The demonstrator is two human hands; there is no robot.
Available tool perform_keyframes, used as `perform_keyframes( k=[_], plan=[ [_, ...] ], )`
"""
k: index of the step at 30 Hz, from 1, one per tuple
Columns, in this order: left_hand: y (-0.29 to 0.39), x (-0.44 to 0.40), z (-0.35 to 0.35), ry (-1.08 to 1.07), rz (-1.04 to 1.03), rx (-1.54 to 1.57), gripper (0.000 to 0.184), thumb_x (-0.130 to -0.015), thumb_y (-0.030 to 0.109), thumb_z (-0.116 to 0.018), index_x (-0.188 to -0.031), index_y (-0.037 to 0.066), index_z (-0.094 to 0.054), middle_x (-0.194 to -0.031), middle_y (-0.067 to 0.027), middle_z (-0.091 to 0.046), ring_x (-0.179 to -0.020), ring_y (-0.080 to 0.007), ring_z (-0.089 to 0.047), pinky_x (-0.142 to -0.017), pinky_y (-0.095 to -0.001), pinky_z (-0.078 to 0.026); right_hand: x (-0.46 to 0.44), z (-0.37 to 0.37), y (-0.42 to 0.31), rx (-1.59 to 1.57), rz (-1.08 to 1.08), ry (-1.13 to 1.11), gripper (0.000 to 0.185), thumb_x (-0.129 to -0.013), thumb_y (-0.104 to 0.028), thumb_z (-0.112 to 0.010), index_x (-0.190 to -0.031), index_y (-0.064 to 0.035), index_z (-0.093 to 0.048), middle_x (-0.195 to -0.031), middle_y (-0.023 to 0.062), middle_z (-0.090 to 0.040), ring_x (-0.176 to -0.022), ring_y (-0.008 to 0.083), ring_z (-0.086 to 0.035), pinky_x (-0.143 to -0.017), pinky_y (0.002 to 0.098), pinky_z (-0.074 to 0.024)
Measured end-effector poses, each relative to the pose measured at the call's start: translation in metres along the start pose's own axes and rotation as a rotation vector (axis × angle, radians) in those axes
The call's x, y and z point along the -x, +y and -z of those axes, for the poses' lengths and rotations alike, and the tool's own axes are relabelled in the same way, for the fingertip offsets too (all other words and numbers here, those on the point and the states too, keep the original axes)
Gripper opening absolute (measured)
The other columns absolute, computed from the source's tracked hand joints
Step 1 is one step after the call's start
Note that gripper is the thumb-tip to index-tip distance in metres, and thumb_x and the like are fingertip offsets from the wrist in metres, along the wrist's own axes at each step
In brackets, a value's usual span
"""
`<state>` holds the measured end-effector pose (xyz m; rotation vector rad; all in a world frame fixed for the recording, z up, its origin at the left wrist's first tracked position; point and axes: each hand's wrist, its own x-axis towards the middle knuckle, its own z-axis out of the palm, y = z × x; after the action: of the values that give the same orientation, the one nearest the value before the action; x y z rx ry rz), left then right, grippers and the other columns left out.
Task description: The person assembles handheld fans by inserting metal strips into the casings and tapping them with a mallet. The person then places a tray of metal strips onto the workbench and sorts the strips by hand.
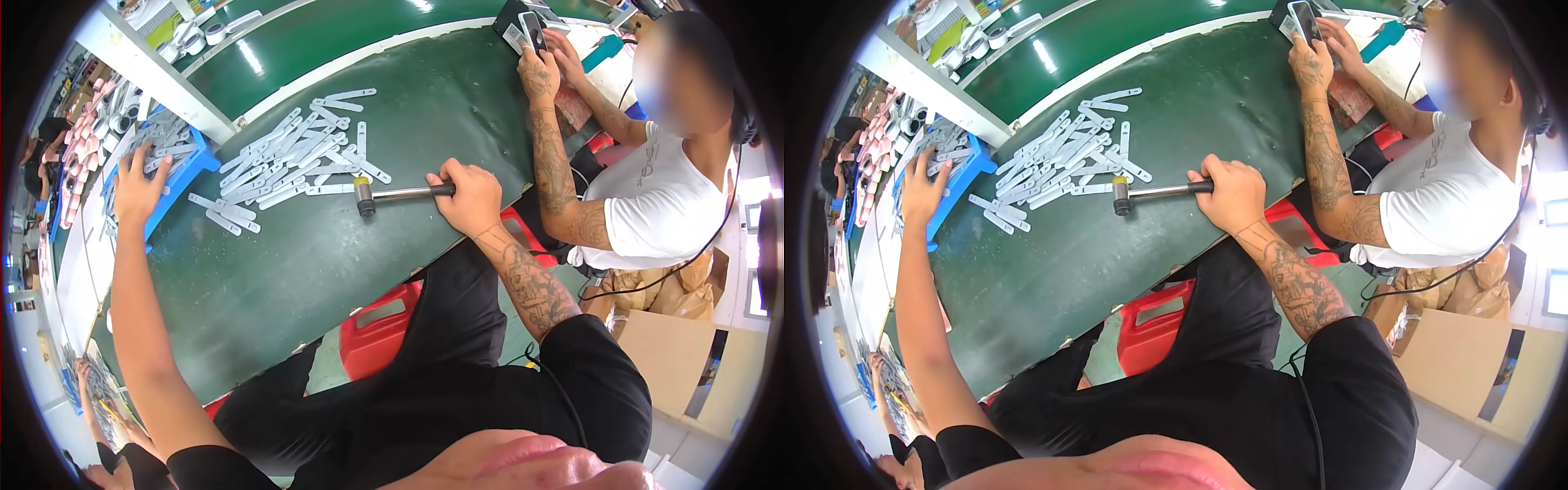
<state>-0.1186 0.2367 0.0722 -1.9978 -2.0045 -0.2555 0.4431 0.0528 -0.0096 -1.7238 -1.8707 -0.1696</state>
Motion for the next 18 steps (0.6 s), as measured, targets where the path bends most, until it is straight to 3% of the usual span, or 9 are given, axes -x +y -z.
perform_keyframes(
  k=[7, 11, 15, 18],
  plan=[
    [-0.022, 0.005, 0.003, 0.007, 0.097, 0.064, 0.069, -0.096, 0.068, -0.060, -0.153, 0.030, -0.051, -0.148, -0.0241, -0.056, -0.135, -0.0468, -0.054, -0.113, -0.0517, -0.044, 0.000, -0.002, 0.000, -0.013, 0.001, 0.006, 0.030, -0.090, -0.033, -0.078, -0.079, -0.0140, -0.057, -0.062, 0.0046, -0.058, -0.062, 0.0285, -0.061, -0.059, 0.0437, -0.0468],
    [-0.027, 0.004, -0.001, 0.057, 0.076, 0.053, 0.062, -0.100, 0.063, -0.057, -0.146, 0.021, -0.059, -0.142, -0.0264, -0.060, -0.129, -0.0458, -0.059, -0.106, -0.0518, -0.050, -0.001, 0.000, -0.001, -0.014, -0.015, -0.010, 0.028, -0.091, -0.032, -0.077, -0.081, -0.0131, -0.060, -0.064, 0.0075, -0.062, -0.065, 0.0318, -0.065, -0.060, 0.0472, -0.0488],
    [-0.035, 0.001, -0.011, 0.180, 0.017, -0.041, 0.057, -0.101, 0.059, -0.057, -0.139, 0.017, -0.065, -0.124, -0.0246, -0.069, -0.113, -0.0451, -0.068, -0.095, -0.0533, -0.055, 0.000, -0.001, -0.001, 0.006, -0.027, -0.039, 0.027, -0.092, -0.033, -0.077, -0.084, -0.0120, -0.062, -0.069, 0.0115, -0.064, -0.067, 0.0364, -0.066, -0.061, 0.0505, -0.0492],
    [-0.032, 0.002, -0.007, 0.212, 0.029, -0.023, 0.054, -0.100, 0.057, -0.059, -0.137, 0.019, -0.065, -0.125, -0.0224, -0.068, -0.112, -0.0443, -0.068, -0.095, -0.0534, -0.056, -0.001, -0.001, -0.004, -0.007, -0.014, -0.032, 0.027, -0.093, -0.032, -0.077, -0.083, -0.0124, -0.061, -0.069, 0.0097, -0.063, -0.068, 0.0343, -0.066, -0.060, 0.0474, -0.0491]
  ],
)
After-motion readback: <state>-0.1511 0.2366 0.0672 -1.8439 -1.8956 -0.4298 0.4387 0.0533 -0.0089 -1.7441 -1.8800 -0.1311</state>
